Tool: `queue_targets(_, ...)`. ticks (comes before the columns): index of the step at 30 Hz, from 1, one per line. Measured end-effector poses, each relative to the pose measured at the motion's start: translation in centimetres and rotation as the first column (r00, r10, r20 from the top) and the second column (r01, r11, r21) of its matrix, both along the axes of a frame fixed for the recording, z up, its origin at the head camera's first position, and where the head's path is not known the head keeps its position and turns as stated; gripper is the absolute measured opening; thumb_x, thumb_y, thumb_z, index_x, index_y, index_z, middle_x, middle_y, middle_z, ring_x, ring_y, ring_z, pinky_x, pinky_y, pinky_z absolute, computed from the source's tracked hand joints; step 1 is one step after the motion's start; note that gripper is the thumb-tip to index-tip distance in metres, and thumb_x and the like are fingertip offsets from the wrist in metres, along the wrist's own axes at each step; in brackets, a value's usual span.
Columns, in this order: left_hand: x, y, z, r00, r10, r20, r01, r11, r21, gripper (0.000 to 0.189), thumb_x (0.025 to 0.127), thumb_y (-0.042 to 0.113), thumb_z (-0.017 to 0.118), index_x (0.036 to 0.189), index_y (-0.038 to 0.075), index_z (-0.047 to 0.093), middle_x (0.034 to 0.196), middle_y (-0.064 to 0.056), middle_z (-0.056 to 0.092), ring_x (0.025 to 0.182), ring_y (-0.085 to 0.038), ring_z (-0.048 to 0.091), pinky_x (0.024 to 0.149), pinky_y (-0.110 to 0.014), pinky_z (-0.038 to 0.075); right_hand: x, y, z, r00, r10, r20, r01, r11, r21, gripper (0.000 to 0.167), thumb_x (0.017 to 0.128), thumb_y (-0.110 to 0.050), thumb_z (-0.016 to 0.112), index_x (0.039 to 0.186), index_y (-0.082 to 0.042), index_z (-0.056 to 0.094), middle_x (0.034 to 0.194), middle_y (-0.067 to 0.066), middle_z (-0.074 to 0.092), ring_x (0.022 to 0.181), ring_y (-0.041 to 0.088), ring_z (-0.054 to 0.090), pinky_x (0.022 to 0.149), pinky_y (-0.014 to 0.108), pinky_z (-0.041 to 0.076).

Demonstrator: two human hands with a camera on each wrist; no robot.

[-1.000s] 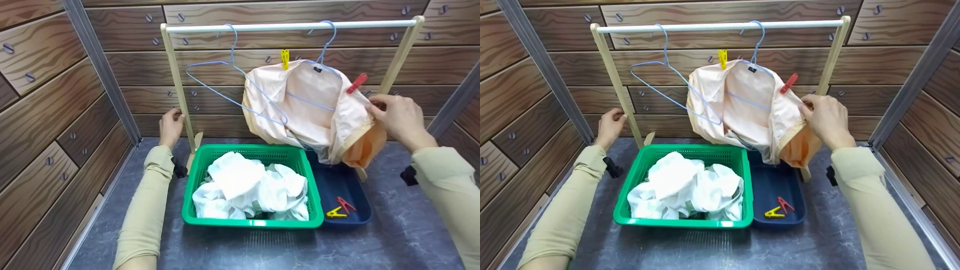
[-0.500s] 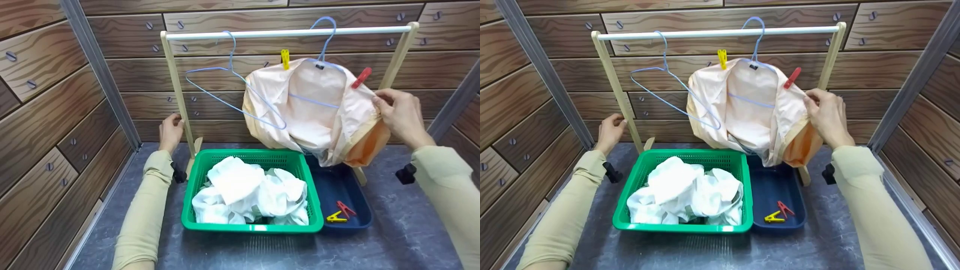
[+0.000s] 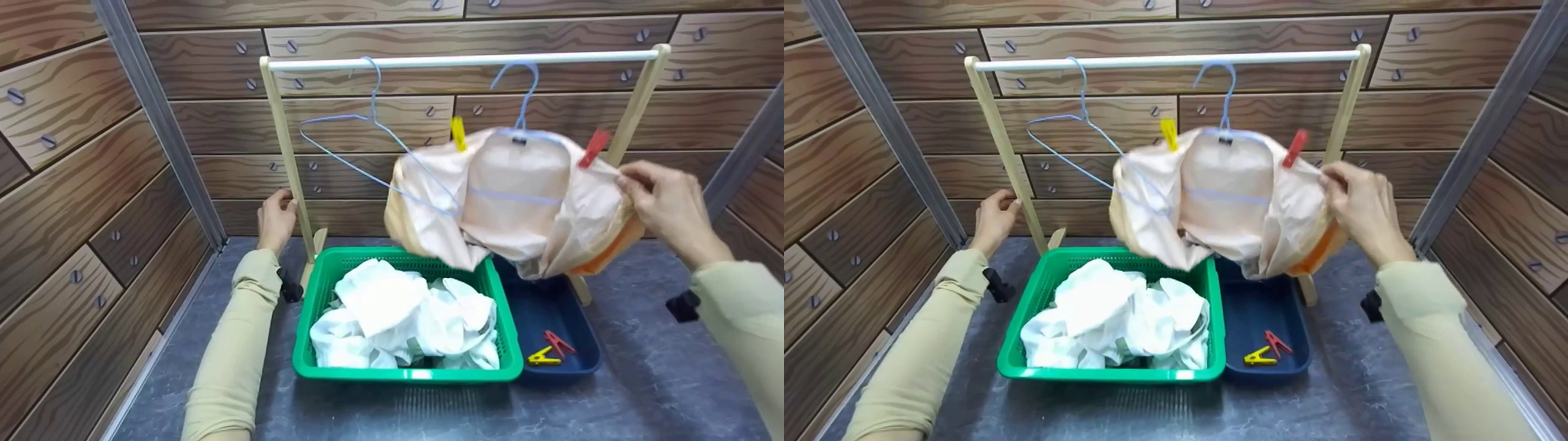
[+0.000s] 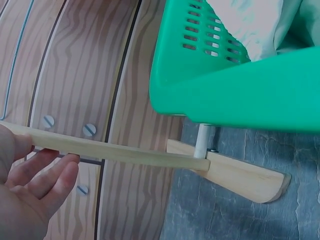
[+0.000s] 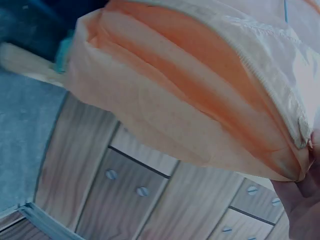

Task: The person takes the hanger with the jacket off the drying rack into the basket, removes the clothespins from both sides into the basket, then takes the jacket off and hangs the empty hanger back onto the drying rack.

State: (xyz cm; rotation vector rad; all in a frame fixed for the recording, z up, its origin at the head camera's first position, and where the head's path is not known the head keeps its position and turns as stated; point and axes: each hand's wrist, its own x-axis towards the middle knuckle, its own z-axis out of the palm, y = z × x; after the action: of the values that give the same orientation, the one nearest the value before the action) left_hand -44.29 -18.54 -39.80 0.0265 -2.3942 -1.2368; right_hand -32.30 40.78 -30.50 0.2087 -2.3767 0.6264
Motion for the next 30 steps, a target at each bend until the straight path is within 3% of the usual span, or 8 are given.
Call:
queue_targets(10,0.3,0.8,0.3,0.999,-0.019,0.038,0.019,1.0,-0.001,0.026,0.103,0.016,0.051,0.124,0.005,0.062,0.115,-0.014,0.066,0.104,-0.029,0.062,0.087,-0.044,0.048,0.7,1.4,-3.4,0.999,0.023,-0.041,-0.023,1.0,-0.005,0.016,0.094,-0.02,0.069,0.105,-0.01,0.074,0.088,0.011,0.071,0.066,0.004,0.046,0.062,0.025,0.032)
queue_targets(13,0.6,2.1,0.9,0.998,0.031,-0.047,-0.031,0.999,-0.01,0.02,0.101,0.012,0.052,0.114,0.001,0.062,0.105,-0.016,0.065,0.095,-0.031,0.061,0.082,-0.043,0.048,1.0,1.8,-3.9,0.999,0.029,-0.045,-0.029,1.0,-0.004,0.015,0.094,-0.019,0.069,0.105,-0.009,0.073,0.089,0.012,0.071,0.065,0.002,0.046,0.062,0.024,0.032)
queue_targets(15,0.7,3.5,1.3,0.987,0.035,-0.155,-0.043,0.998,-0.052,0.013,0.098,0.008,0.054,0.102,-0.002,0.062,0.095,-0.018,0.063,0.089,-0.033,0.059,0.079,-0.045,0.046,1.1,2.0,-4.2,0.998,0.03,-0.05,-0.03,1.0,-0.003,0.015,0.094,-0.018,0.069,0.105,-0.009,0.073,0.088,0.011,0.071,0.065,0.002,0.046,0.062,0.023,0.032)
queue_targets(18,1.2,6.1,1.8,0.968,-0.091,-0.234,0.043,0.978,-0.202,0.011,0.093,0.004,0.056,0.089,-0.004,0.063,0.086,-0.019,0.062,0.085,-0.037,0.059,0.078,-0.046,0.046,1.4,2.1,-4.6,0.998,0.035,-0.043,-0.035,0.999,-0.01,0.014,0.094,-0.018,0.069,0.104,-0.01,0.074,0.087,0.01,0.071,0.065,0.002,0.046,0.061,0.023,0.032)
queue_targets(20,1.5,8.1,2.1,0.955,-0.236,-0.177,0.17,0.931,-0.323,0.014,0.092,0.006,0.057,0.093,-0.005,0.067,0.093,-0.02,0.065,0.093,-0.037,0.061,0.084,-0.046,0.047,1.5,2.1,-5.0,0.999,0.038,-0.037,-0.039,0.999,-0.019,0.015,0.094,-0.019,0.069,0.105,-0.01,0.074,0.088,0.009,0.071,0.065,0.001,0.047,0.062,0.022,0.033)
queue_targets(23,1.8,10.4,2.3,0.925,-0.379,0.03,0.361,0.849,-0.387,0.031,0.098,0.014,0.054,0.122,-0.003,0.063,0.123,-0.02,0.061,0.117,-0.034,0.055,0.1,-0.044,0.041,1.6,2.0,-5.5,0.999,0.043,-0.031,-0.044,0.999,-0.033,0.015,0.094,-0.019,0.068,0.105,-0.01,0.074,0.09,0.009,0.071,0.067,0.0,0.047,0.063,0.021,0.033)
queue_targets(26,1.7,12.1,2.3,0.892,-0.418,0.173,0.452,0.803,-0.388,0.047,0.104,0.02,0.045,0.147,0.002,0.042,0.149,-0.018,0.042,0.138,-0.03,0.037,0.112,-0.041,0.028,1.6,1.8,-6.2,0.998,0.053,-0.028,-0.054,0.998,-0.032,0.014,0.094,-0.018,0.068,0.105,-0.009,0.073,0.09,0.009,0.072,0.067,0.0,0.049,0.063,0.02,0.034)
queue_targets(30,1.3,13.5,2.0,0.852,-0.476,0.219,0.524,0.771,-0.361,0.055,0.106,0.024,0.039,0.158,0.017,0.022,0.16,-0.009,0.024,0.146,-0.023,0.023,0.116,-0.036,0.02,1.5,1.5,-7.1,0.997,0.073,-0.006,-0.073,0.997,-0.032,0.014,0.094,-0.017,0.068,0.104,-0.009,0.073,0.09,0.01,0.072,0.068,0.001,0.051,0.063,0.019,0.036)
